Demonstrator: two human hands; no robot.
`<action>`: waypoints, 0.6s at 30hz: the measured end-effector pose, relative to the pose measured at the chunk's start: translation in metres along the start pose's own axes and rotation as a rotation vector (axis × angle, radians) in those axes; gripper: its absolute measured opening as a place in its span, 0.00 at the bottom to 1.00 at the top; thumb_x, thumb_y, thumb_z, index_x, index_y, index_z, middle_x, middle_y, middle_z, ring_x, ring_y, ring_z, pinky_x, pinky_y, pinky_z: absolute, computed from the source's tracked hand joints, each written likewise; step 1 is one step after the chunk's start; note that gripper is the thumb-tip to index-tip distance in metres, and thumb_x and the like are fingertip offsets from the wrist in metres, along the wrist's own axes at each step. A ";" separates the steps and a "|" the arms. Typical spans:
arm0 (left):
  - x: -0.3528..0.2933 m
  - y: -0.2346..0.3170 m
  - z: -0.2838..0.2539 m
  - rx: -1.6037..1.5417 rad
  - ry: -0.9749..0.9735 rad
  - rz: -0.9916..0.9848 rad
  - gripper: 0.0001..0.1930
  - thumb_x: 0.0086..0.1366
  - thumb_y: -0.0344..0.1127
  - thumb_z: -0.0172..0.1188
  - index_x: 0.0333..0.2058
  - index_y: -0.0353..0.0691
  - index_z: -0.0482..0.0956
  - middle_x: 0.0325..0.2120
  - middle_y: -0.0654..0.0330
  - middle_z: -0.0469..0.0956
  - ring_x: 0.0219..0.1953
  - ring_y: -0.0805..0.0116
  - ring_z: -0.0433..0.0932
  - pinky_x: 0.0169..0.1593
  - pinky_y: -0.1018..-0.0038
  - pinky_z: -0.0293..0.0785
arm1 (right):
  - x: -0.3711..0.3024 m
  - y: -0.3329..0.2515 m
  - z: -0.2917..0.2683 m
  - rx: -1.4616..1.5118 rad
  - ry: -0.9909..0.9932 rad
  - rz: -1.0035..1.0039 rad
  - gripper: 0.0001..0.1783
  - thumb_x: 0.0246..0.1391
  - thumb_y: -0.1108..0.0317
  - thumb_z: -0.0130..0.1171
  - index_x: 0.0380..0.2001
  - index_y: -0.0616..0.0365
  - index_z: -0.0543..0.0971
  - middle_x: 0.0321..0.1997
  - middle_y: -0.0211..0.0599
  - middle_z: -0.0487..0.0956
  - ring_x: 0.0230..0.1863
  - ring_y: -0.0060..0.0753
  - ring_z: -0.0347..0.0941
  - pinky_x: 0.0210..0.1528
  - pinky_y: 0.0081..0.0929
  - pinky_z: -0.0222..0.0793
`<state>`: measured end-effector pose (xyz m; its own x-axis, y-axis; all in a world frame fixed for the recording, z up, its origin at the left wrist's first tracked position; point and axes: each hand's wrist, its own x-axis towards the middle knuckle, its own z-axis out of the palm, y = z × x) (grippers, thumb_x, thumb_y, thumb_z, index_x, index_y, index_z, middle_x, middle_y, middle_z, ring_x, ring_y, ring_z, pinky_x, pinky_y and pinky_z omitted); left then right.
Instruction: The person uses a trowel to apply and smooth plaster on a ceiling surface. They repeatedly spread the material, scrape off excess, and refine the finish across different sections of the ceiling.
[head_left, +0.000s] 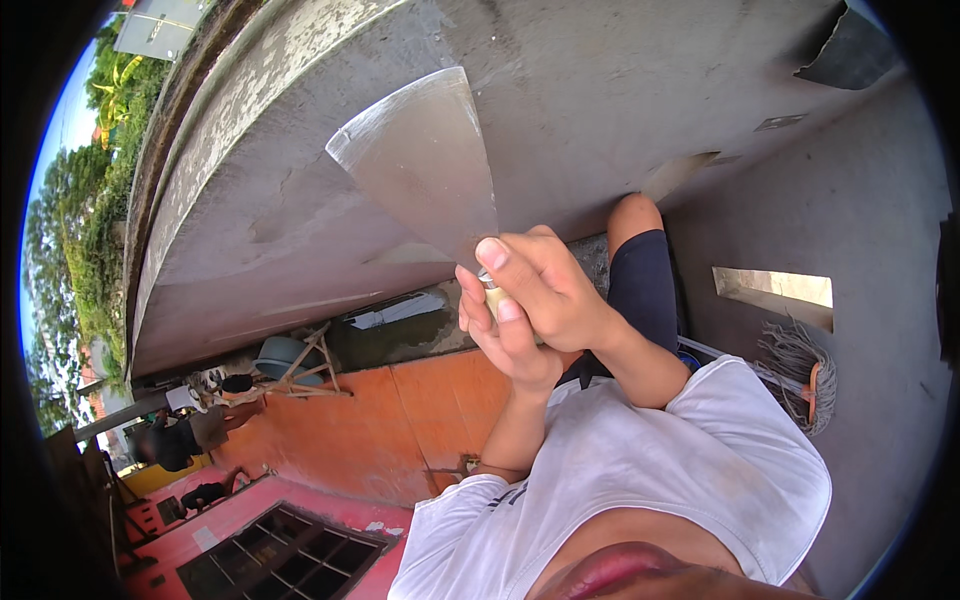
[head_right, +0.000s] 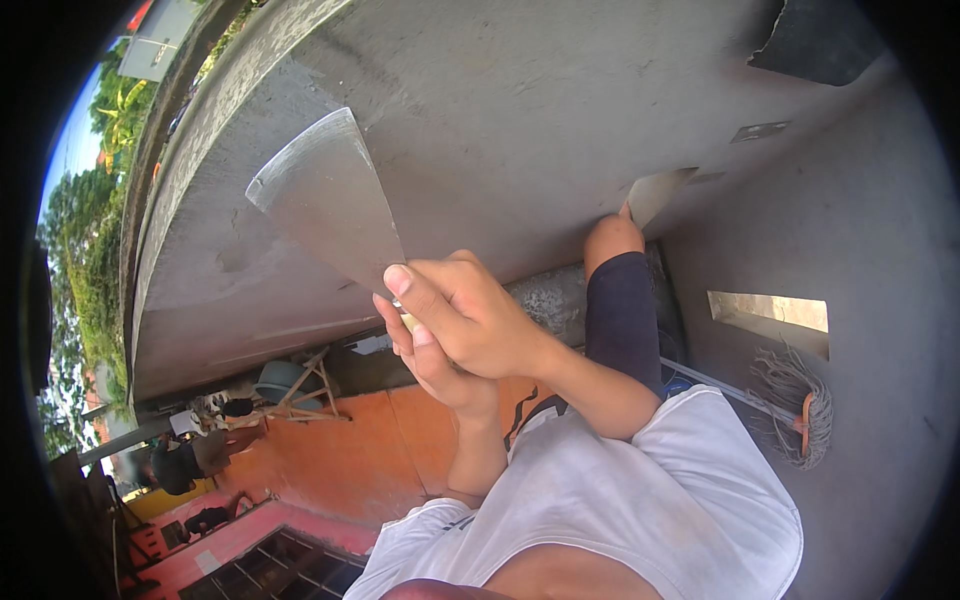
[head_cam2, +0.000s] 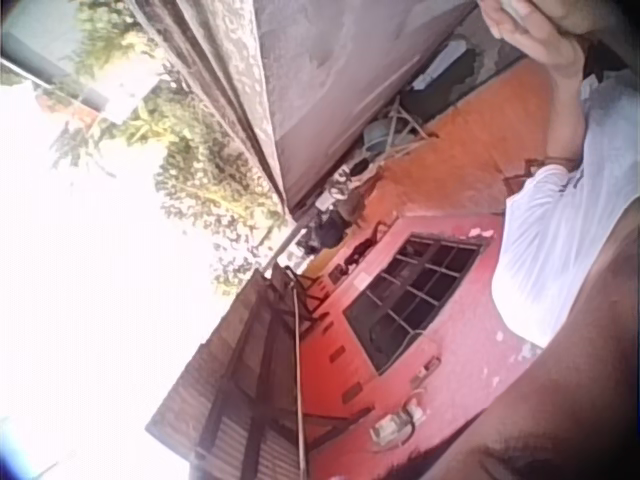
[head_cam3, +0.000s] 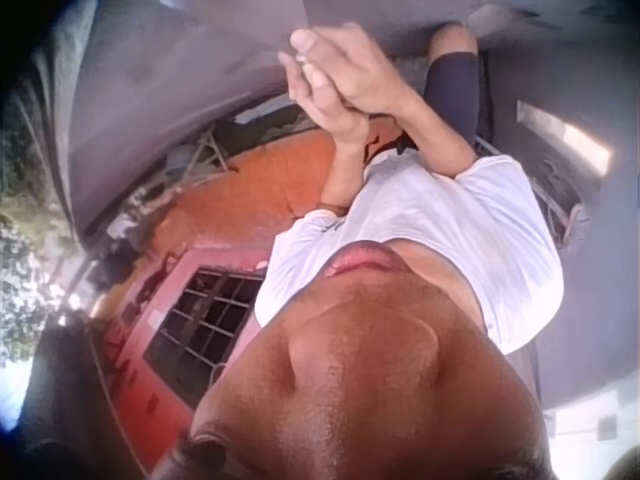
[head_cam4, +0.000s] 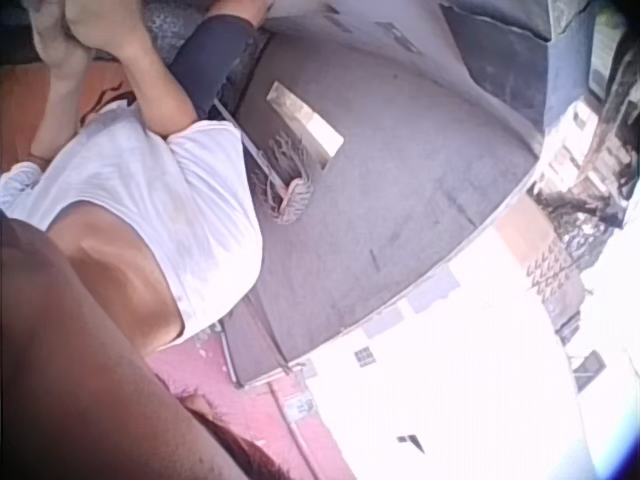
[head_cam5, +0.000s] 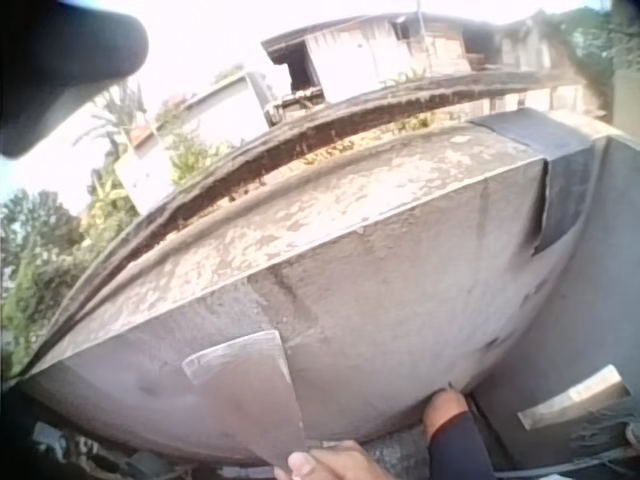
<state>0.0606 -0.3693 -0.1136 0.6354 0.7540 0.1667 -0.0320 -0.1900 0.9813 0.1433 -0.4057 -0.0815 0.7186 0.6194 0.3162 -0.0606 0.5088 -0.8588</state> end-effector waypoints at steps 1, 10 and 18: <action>0.002 0.001 0.003 -0.017 0.012 0.039 0.38 0.67 0.50 0.41 0.69 0.28 0.56 0.54 0.52 0.70 0.56 0.64 0.67 0.62 0.65 0.57 | 0.001 0.000 0.000 0.001 -0.018 -0.006 0.27 0.72 0.57 0.42 0.19 0.60 0.72 0.13 0.35 0.74 0.15 0.28 0.72 0.20 0.27 0.65; -0.001 -0.002 -0.001 0.064 0.068 0.170 0.38 0.67 0.49 0.44 0.68 0.25 0.57 0.53 0.52 0.71 0.53 0.64 0.67 0.62 0.65 0.54 | 0.005 -0.011 0.008 0.050 -0.015 0.016 0.28 0.72 0.55 0.41 0.19 0.60 0.71 0.13 0.36 0.75 0.16 0.28 0.74 0.20 0.26 0.67; 0.004 0.014 -0.010 0.029 0.058 0.163 0.37 0.69 0.49 0.43 0.68 0.25 0.58 0.54 0.49 0.70 0.55 0.63 0.66 0.63 0.64 0.54 | 0.010 -0.032 0.014 0.090 -0.106 0.074 0.25 0.73 0.59 0.41 0.22 0.63 0.72 0.18 0.37 0.76 0.24 0.35 0.80 0.28 0.30 0.74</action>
<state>0.0556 -0.3626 -0.0986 0.5782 0.7463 0.3297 -0.1080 -0.3305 0.9376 0.1428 -0.4073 -0.0453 0.6329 0.7145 0.2982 -0.1759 0.5078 -0.8433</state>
